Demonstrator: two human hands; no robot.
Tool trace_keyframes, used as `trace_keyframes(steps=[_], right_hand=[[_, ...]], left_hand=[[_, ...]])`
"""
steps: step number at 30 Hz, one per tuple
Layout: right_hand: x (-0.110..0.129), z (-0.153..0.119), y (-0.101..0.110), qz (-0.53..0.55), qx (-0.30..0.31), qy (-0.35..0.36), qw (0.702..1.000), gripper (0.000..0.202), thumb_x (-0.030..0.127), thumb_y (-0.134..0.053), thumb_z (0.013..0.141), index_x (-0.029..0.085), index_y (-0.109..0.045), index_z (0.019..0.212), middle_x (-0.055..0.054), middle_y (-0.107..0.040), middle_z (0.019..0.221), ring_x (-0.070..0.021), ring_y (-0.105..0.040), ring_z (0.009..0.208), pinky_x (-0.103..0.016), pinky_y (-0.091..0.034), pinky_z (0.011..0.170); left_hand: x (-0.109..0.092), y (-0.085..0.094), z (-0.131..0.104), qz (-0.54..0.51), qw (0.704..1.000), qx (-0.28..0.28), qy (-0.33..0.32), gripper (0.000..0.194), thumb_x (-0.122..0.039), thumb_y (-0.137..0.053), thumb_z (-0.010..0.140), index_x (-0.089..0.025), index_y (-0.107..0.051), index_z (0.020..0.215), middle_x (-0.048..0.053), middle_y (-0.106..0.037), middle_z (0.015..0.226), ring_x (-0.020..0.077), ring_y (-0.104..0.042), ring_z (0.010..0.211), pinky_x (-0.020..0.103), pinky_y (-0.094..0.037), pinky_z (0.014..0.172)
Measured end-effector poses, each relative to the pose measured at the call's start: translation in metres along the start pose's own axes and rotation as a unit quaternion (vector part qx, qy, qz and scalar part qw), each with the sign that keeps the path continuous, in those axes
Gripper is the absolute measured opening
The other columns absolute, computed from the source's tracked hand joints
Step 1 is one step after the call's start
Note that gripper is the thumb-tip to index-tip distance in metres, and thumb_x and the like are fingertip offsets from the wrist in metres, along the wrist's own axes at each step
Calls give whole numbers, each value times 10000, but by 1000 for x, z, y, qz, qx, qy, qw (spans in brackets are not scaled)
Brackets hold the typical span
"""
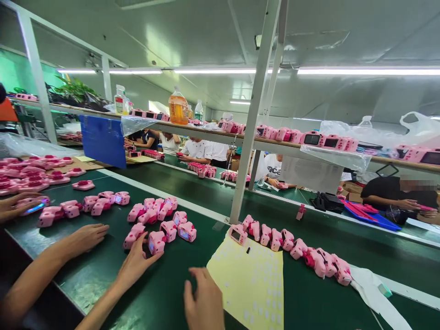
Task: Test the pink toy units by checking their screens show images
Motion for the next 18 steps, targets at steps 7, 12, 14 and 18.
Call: trace_keyframes(steps=[7, 12, 14, 18], right_hand=[[66, 133, -70, -68, 79, -12, 994, 320, 318, -635, 1043, 168, -636, 1326, -95, -708, 1284, -235, -727, 1098, -464, -615, 946], [67, 149, -91, -89, 83, -41, 992, 307, 361, -642, 1038, 167, -661, 1274, -72, -732, 1179, -226, -731, 1050, -471, -602, 955], [65, 150, -96, -84, 83, -48, 992, 323, 368, -634, 1042, 171, -648, 1298, -72, -730, 1177, -224, -732, 1040, -464, -608, 942], [60, 149, -100, -65, 95, -58, 992, 362, 371, -629, 1044, 177, -619, 1350, -74, -726, 1186, -224, -734, 1029, -466, -610, 937]], left_hand=[[16, 1, -4, -64, 997, 33, 2, 578, -354, -745, 942, -218, -504, 1450, 126, -566, 1433, 266, -677, 1043, 490, -593, 900], [16, 13, 1, -122, 989, 88, -6, 568, -406, -712, 967, -209, -499, 1456, 99, -668, 1257, 179, -688, 786, 384, -618, 724], [13, 14, 2, -134, 985, 107, 5, 466, -410, -695, 986, -194, -571, 1380, 62, -710, 1106, 175, -692, 755, 366, -614, 696], [5, 12, 6, -158, 980, 121, 23, 363, -387, -694, 995, -185, -635, 1291, 68, -717, 1151, 204, -721, 864, 392, -623, 759]])
Point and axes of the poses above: each hand's wrist, its own z-axis towards the middle knuckle, its own y-axis out of the back of the hand, x = y × z, the point moved 2 cm from there along z, towards the middle knuckle
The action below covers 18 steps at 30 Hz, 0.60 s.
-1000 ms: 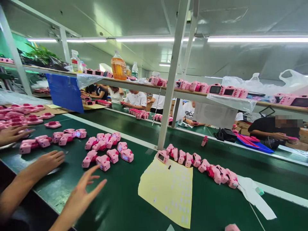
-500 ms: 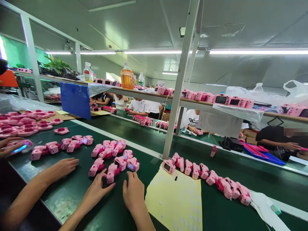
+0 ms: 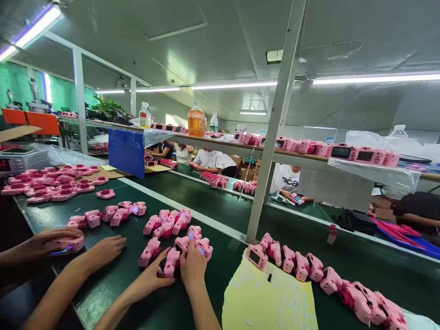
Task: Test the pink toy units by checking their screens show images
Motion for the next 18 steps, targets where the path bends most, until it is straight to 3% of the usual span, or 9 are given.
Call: trace_keyframes(steps=[6, 9, 12, 14, 16, 18], right_hand=[[-19, -18, 12, 67, 18, 44, 997, 314, 350, -656, 1028, 171, -650, 1286, -71, -722, 1192, -230, -723, 1056, -475, -595, 957], [-34, -38, 28, 130, 0, 77, 989, 254, 339, -669, 1016, 166, -673, 1202, -78, -702, 1244, -222, -708, 1069, -454, -588, 952], [-49, -67, 48, 201, -38, 73, 976, 244, 398, -587, 1044, 172, -674, 1078, -60, -737, 1068, -207, -723, 942, -385, -593, 856], [-58, -92, 64, 256, -54, 63, 963, 359, 517, -493, 1053, 200, -659, 1022, -29, -734, 870, -191, -713, 733, -307, -579, 654], [-68, -123, 85, 307, -70, 47, 948, 459, 626, -409, 1044, 232, -640, 1096, -8, -721, 787, -179, -679, 594, -261, -511, 489], [-83, -160, 113, 351, -130, 29, 927, 474, 651, -435, 1031, 258, -611, 1228, 1, -732, 788, -180, -690, 583, -249, -507, 469]], left_hand=[[-4, -4, -21, -47, 998, -49, 7, 376, -373, -765, 927, -182, -661, 1234, 81, -692, 1224, 282, -682, 1090, 523, -556, 968], [-12, -11, -45, -107, 990, -86, 18, 576, -454, -875, 751, -191, -632, 1202, 77, -671, 1178, 308, -684, 1078, 514, -548, 985], [-31, -27, -67, -196, 974, -104, 44, 813, -575, -897, 607, -225, -550, 1253, 73, -654, 1152, 311, -725, 967, 415, -612, 810], [-49, -40, -80, -256, 960, -97, 57, 932, -560, -914, 576, -253, -479, 1341, 59, -652, 1134, 277, -728, 864, 354, -606, 657], [-70, -54, -92, -309, 946, -77, 66, 1024, -469, -954, 546, -289, -433, 1409, 23, -658, 1064, 213, -688, 734, 290, -555, 536], [-91, -69, -102, -353, 931, -50, 75, 1060, -376, -971, 537, -307, -425, 1443, -32, -653, 903, 153, -609, 610, 241, -497, 477]])
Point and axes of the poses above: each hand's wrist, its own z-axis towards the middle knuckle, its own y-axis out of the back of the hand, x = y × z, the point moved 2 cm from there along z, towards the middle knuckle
